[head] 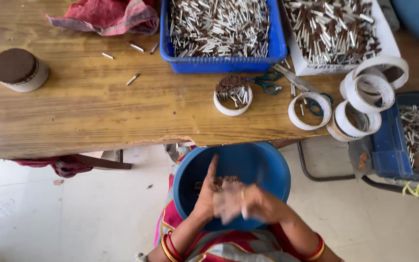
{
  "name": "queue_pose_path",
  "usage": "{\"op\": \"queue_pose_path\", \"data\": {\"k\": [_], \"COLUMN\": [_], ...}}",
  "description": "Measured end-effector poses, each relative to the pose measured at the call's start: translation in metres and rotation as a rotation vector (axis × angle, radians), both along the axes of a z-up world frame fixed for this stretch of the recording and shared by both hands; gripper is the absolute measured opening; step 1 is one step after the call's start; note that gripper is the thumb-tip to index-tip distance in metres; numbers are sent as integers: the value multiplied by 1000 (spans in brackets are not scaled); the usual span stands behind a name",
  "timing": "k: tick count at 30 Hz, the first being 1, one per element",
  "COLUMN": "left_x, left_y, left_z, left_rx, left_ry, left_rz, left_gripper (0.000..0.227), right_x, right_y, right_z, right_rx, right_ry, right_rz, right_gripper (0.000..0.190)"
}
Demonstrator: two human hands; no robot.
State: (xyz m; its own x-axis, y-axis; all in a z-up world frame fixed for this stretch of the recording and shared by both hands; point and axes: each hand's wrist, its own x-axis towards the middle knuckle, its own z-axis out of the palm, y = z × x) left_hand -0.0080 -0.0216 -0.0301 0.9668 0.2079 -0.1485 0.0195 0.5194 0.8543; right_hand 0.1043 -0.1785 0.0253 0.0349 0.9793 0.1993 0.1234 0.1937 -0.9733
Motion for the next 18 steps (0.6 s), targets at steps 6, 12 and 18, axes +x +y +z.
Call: {"op": "queue_pose_path", "data": {"k": [6, 12, 18], "left_x": [2, 0, 1], "left_y": [1, 6, 7], "left_z": [-3, 11, -15], "left_rx": [-86, 80, 156], "left_ry": [-11, 56, 35], "left_rz": [2, -10, 7], "left_gripper": [116, 117, 115], "right_x": [6, 12, 5], "right_y": [13, -1, 13], "right_z": [7, -21, 5], "right_rx": [2, 53, 100], "right_ry": [-92, -43, -56], "right_rz": [-72, -42, -53], "right_gripper": [45, 28, 29]}}
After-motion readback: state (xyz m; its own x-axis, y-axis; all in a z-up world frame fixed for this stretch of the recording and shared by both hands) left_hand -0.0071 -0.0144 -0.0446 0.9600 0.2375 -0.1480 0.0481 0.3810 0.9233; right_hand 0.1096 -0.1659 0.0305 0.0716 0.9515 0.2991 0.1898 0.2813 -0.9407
